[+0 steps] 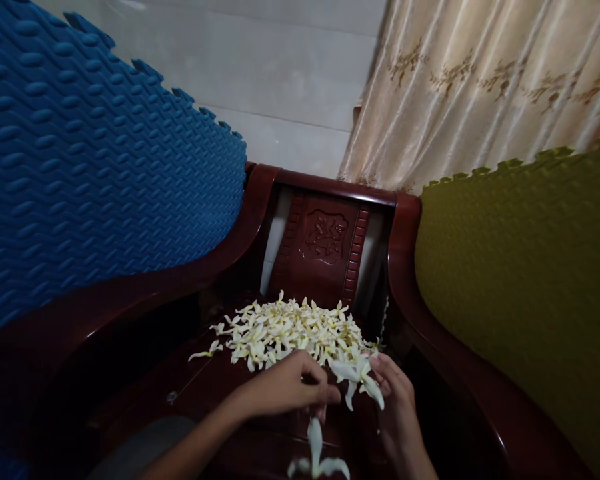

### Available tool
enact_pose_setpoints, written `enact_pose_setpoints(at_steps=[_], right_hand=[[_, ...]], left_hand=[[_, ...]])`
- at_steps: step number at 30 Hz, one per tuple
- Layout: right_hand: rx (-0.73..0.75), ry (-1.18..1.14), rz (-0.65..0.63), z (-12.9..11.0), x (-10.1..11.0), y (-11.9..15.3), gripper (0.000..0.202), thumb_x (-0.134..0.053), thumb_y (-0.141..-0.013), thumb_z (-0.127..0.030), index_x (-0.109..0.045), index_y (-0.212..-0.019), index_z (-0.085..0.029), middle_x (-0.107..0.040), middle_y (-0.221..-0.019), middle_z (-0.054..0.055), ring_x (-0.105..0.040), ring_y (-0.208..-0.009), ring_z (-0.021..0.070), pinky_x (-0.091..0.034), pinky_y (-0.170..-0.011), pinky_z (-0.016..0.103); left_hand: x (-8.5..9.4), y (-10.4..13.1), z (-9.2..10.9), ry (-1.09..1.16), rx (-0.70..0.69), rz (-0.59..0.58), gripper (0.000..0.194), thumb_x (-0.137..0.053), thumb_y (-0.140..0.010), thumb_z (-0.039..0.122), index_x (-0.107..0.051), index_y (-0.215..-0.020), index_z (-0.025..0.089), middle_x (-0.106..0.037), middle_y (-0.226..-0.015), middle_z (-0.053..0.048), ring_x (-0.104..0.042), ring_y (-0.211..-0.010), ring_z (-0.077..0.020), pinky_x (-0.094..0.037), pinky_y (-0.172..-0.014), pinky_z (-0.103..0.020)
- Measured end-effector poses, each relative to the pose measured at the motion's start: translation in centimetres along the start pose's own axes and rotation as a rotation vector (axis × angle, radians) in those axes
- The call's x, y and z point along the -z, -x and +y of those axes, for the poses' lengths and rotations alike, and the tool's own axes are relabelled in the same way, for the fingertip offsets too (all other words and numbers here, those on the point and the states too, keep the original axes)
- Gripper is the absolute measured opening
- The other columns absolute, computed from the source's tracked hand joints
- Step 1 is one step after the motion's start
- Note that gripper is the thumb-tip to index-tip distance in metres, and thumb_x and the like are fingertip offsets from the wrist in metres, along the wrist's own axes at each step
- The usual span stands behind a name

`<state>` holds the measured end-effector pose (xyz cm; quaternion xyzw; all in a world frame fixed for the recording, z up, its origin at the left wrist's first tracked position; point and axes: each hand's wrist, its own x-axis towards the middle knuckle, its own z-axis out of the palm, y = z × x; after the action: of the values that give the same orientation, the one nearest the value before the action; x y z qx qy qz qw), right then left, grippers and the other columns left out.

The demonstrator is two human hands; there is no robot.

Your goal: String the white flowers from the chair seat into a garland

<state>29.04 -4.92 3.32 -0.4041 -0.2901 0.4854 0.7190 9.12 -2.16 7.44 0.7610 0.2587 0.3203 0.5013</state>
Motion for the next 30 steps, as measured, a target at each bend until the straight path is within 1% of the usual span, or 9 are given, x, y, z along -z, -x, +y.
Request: enact_pose_setpoints(at_steps=[3, 5, 7, 9, 11, 14, 23, 27, 30], right_hand=[[-0.023, -0.022, -0.106, 0.5, -0.6, 0.7, 0.031, -0.083, -0.054, -0.031, -0.070, -0.076, -0.014, -0.072, -0.080, 0.008, -0.065, -0.066, 0.0209, -0.050, -0.056, 0.027], [-0.029, -0.022, -0.134, 0.9, -0.9, 1.0, 0.031, -0.083, -0.055, -0.031, -0.071, -0.078, -0.014, -0.072, -0.078, 0.009, -0.063, -0.060, 0.0186, -0.048, -0.053, 0.025], [-0.030, 0.007, -0.138, 1.2, -1.0, 1.2, 0.035, -0.083, -0.055, -0.033, -0.073, -0.082, -0.013, -0.071, -0.076, 0.009, -0.062, -0.057, 0.0172, -0.047, -0.052, 0.025], [0.011, 0.030, -0.122, 1.4, -1.1, 1.2, 0.035, -0.085, -0.053, -0.033, -0.074, -0.080, -0.014, -0.072, -0.084, 0.010, -0.064, -0.065, 0.0195, -0.050, -0.056, 0.027], [0.073, 0.033, -0.117, 1.6, -1.2, 1.3, 0.030, -0.086, -0.051, -0.033, -0.074, -0.072, -0.015, -0.071, -0.095, 0.011, -0.066, -0.078, 0.0235, -0.052, -0.064, 0.030], [0.118, 0.063, -0.160, 1.8, -1.3, 1.4, 0.026, -0.086, -0.051, -0.035, -0.073, -0.063, -0.016, -0.069, -0.098, 0.011, -0.064, -0.090, 0.0272, -0.052, -0.073, 0.034], [0.142, 0.166, -0.235, 1.6, -1.7, 1.6, 0.025, -0.083, -0.057, -0.039, -0.075, -0.065, -0.017, -0.070, -0.091, 0.009, -0.063, -0.089, 0.0264, -0.050, -0.078, 0.033], [0.155, 0.226, -0.295, 1.8, -1.2, 1.0, 0.023, -0.079, -0.064, -0.038, -0.077, -0.074, -0.018, -0.069, -0.089, 0.009, -0.062, -0.085, 0.0232, -0.049, -0.074, 0.029], [0.193, 0.307, -0.290, 2.0, -0.8, 0.7, 0.025, -0.077, -0.066, -0.041, -0.076, -0.071, -0.016, -0.067, -0.082, 0.008, -0.059, -0.079, 0.0209, -0.048, -0.070, 0.027]], left_hand=[[0.7, -0.6, -0.1, -0.012, -0.044, 0.104, 0.049, -0.051, -0.086, 0.051, -0.068, -0.057, 0.015, -0.065, -0.058, -0.004, -0.058, -0.059, -0.0150, -0.043, -0.064, -0.025], [1.1, -1.0, -0.2, -0.051, -0.055, 0.288, 0.052, -0.049, -0.087, 0.050, -0.063, -0.052, 0.015, -0.062, -0.054, -0.003, -0.055, -0.057, -0.0146, -0.042, -0.064, -0.025], [1.3, -1.2, -0.2, -0.098, -0.046, 0.375, 0.050, -0.051, -0.086, 0.049, -0.061, -0.050, 0.015, -0.058, -0.051, -0.002, -0.052, -0.055, -0.0140, -0.040, -0.063, -0.025], [1.0, -1.1, -0.2, -0.112, -0.046, 0.345, 0.041, -0.057, -0.082, 0.047, -0.064, -0.057, 0.015, -0.060, -0.057, -0.001, -0.053, -0.059, -0.0142, -0.040, -0.062, -0.024], [0.4, -1.0, -0.2, -0.094, -0.047, 0.252, 0.030, -0.065, -0.076, 0.045, -0.068, -0.072, 0.015, -0.065, -0.070, -0.002, -0.056, -0.067, -0.0150, -0.040, -0.061, -0.022], [-0.6, -0.8, -0.4, -0.079, -0.048, 0.158, 0.027, -0.072, -0.071, 0.041, -0.070, -0.081, 0.016, -0.066, -0.079, -0.002, -0.057, -0.071, -0.0151, -0.041, -0.062, -0.022], [-1.3, -0.8, -0.6, -0.054, -0.084, 0.194, 0.011, -0.067, -0.074, 0.025, -0.069, -0.069, 0.015, -0.065, -0.071, -0.002, -0.058, -0.074, -0.0164, -0.042, -0.071, -0.025], [-1.4, -0.8, -0.5, -0.069, -0.115, 0.206, 0.012, -0.063, -0.078, 0.025, -0.069, -0.072, 0.016, -0.064, -0.072, -0.001, -0.057, -0.074, -0.0159, -0.041, -0.072, -0.024], [-1.5, -0.8, -0.5, -0.095, -0.113, 0.206, 0.014, -0.061, -0.080, 0.027, -0.068, -0.074, 0.016, -0.064, -0.074, -0.002, -0.057, -0.075, -0.0166, -0.040, -0.072, -0.025]])
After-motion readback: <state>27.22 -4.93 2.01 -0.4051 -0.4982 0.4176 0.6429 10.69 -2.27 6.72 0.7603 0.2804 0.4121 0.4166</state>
